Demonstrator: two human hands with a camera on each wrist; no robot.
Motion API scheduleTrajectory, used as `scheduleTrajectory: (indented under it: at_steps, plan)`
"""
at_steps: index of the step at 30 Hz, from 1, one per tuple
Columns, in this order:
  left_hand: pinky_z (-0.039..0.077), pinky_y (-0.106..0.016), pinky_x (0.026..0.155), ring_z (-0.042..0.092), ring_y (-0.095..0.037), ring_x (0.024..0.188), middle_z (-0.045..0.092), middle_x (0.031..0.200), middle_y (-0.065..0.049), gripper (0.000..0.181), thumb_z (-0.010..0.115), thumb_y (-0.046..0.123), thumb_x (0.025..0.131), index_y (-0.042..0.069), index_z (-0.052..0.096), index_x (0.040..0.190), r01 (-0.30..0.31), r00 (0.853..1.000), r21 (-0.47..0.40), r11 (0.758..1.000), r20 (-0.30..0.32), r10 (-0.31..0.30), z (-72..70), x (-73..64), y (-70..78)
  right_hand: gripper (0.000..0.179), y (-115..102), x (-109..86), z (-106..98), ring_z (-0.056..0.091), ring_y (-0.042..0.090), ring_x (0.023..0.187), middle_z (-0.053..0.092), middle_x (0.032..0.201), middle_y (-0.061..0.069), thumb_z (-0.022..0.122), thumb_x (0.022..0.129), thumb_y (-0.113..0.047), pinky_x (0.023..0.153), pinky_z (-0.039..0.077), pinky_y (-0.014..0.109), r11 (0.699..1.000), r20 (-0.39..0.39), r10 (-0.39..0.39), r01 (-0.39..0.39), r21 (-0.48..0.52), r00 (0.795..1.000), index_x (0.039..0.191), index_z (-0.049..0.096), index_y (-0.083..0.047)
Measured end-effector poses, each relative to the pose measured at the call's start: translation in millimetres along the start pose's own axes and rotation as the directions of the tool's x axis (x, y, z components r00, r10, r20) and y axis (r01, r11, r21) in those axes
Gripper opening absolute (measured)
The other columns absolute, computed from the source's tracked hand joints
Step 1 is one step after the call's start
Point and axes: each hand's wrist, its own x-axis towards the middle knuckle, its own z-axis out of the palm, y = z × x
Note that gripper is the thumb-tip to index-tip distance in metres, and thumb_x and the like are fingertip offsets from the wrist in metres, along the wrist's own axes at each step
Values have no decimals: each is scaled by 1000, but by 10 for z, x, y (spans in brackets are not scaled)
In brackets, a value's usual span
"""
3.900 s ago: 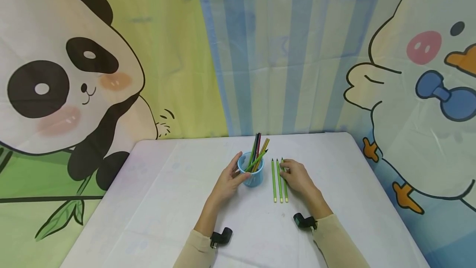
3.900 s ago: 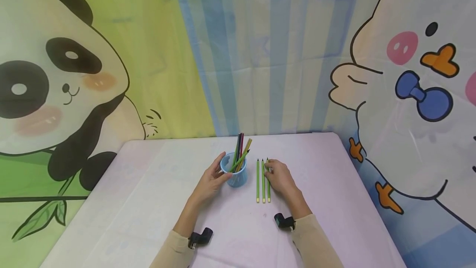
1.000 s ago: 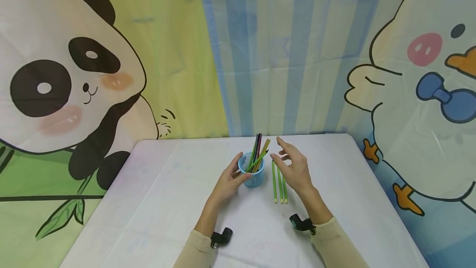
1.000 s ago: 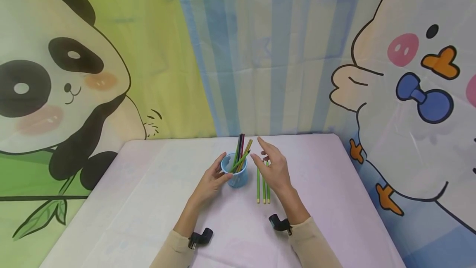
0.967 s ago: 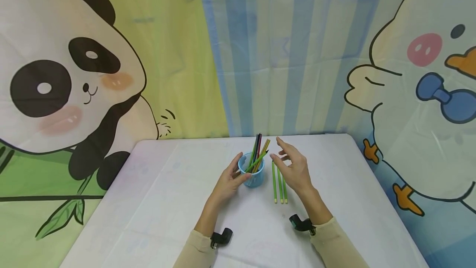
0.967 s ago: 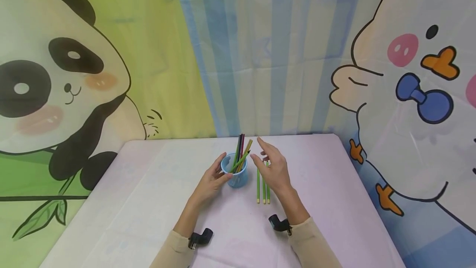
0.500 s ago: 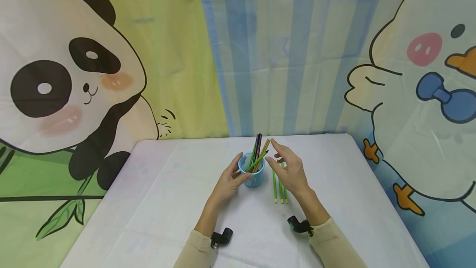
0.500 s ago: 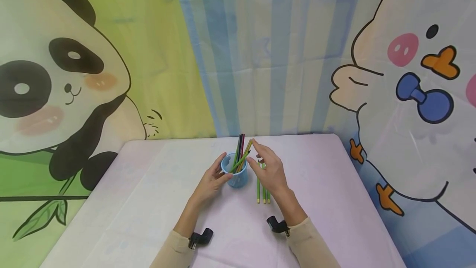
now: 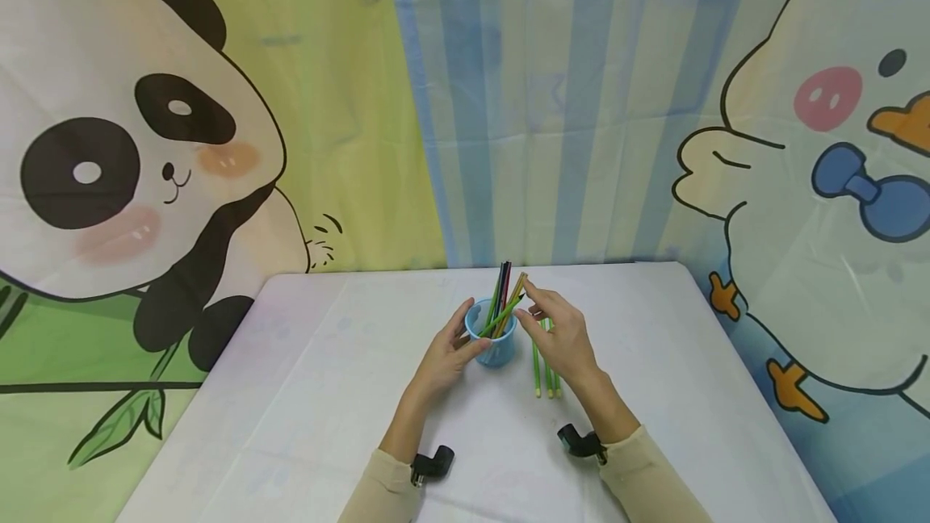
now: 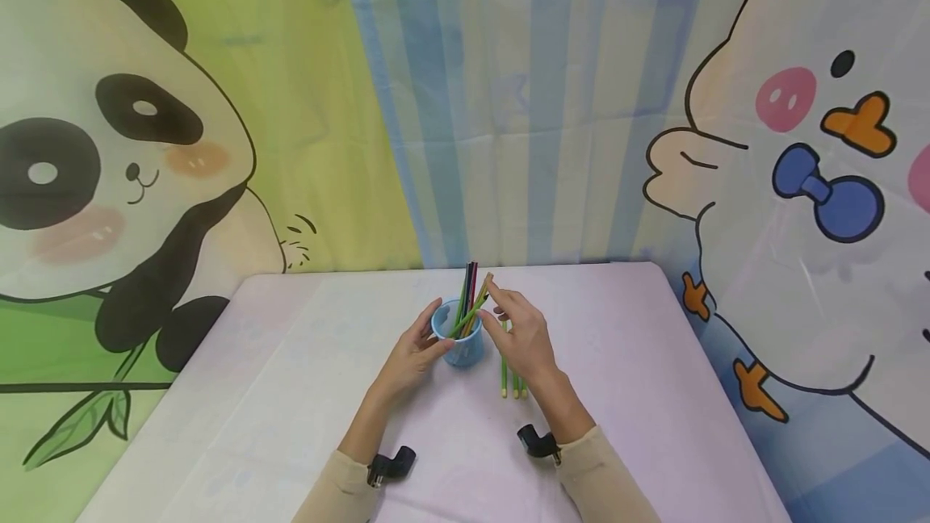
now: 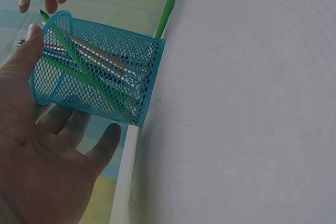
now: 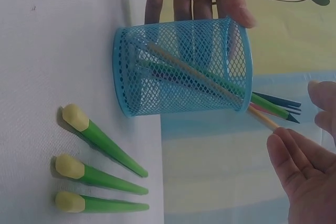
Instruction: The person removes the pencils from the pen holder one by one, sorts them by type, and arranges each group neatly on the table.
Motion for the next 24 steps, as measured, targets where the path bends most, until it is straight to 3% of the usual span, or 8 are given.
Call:
scheduleTrajectory:
  at_steps: [11,20,24]
  plan:
    - [40,-59,119,49,-31,147,49,160,-8,84,75,36,96,25,29,166,2,1000,-7,1000,2,-2,-8,-11,1,49,-20,-32,34,73,19,87,73,124,11,75,98,-15,73,64,44,999,20,40,-40,-7,999,145,62,-9]
    - [41,-58,118,50,-30,146,50,160,-8,88,75,38,96,17,26,166,-11,1000,0,1000,10,11,-10,-1,-29,39,-16,-39,97,75,20,85,74,119,14,76,95,-10,70,64,40,1000,-15,-2,2,21,1000,134,71,-7]
    - [41,-57,119,49,-30,147,50,160,-9,86,75,38,96,20,28,166,-17,1000,-1,1000,11,17,-11,3,-34,36,15,-41,157,75,19,83,75,117,13,78,93,-8,67,63,32,1000,-35,-18,19,18,999,129,73,-6]
